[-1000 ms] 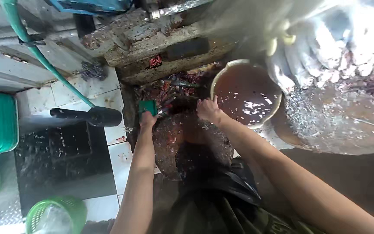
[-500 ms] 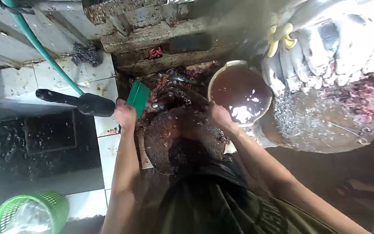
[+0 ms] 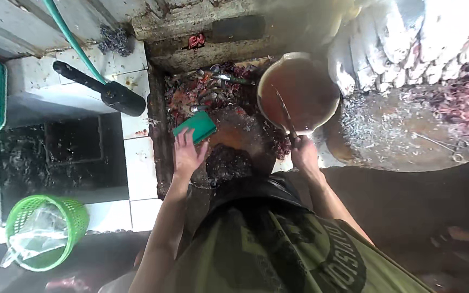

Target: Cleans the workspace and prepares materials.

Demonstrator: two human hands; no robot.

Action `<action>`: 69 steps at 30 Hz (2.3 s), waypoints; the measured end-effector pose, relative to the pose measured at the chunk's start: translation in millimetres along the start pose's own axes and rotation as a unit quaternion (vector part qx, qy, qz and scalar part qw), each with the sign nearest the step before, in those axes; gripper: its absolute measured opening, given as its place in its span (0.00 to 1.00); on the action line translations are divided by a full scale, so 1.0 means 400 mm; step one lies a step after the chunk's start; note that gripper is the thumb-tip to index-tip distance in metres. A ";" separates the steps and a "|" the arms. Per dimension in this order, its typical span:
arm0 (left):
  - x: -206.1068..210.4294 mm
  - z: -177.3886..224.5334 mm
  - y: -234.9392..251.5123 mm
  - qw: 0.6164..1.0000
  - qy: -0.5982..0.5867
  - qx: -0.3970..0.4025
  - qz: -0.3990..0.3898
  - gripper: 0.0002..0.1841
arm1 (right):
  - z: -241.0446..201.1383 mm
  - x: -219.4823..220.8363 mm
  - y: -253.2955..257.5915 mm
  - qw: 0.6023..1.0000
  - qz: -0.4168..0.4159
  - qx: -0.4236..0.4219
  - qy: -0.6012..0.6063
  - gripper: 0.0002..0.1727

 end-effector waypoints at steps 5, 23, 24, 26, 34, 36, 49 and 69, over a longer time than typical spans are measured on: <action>0.125 -0.005 0.054 0.979 0.153 -0.059 -0.119 0.41 | -0.002 -0.002 -0.018 1.000 0.000 -0.003 0.003 0.22; -0.040 0.093 -0.235 0.934 0.139 0.058 -0.324 0.33 | 0.124 0.042 -0.081 0.997 0.061 -0.008 0.053 0.23; 0.011 0.089 -0.281 0.916 0.163 0.082 -0.356 0.33 | 0.136 0.041 -0.084 0.996 0.064 -0.001 0.055 0.24; 0.057 0.109 -0.276 0.906 0.197 0.092 -0.364 0.34 | 0.153 0.033 -0.091 0.995 0.077 0.012 0.057 0.24; -0.011 0.165 0.361 0.950 0.167 -0.041 -0.259 0.17 | 0.186 -0.036 -0.129 0.987 0.112 0.017 0.113 0.24; -0.057 0.243 0.357 0.944 0.182 -0.015 -0.273 0.16 | 0.205 -0.051 -0.133 0.980 0.123 0.009 0.153 0.24; 0.210 0.469 0.088 0.909 0.186 0.250 -0.278 0.25 | 0.304 -0.033 -0.185 0.964 0.192 0.122 0.140 0.26; -0.006 0.055 -0.332 0.917 0.181 0.155 -0.318 0.34 | 0.251 0.033 -0.211 0.974 0.186 0.063 0.110 0.23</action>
Point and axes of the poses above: each hand's wrist, its own y-axis towards the middle knuckle, its own x-axis out of the palm, z = x × y, the point moved 3 cm from there along y, towards the middle knuckle, and after that the axes turned 2 degrees about -x, right-handed, at the moved point
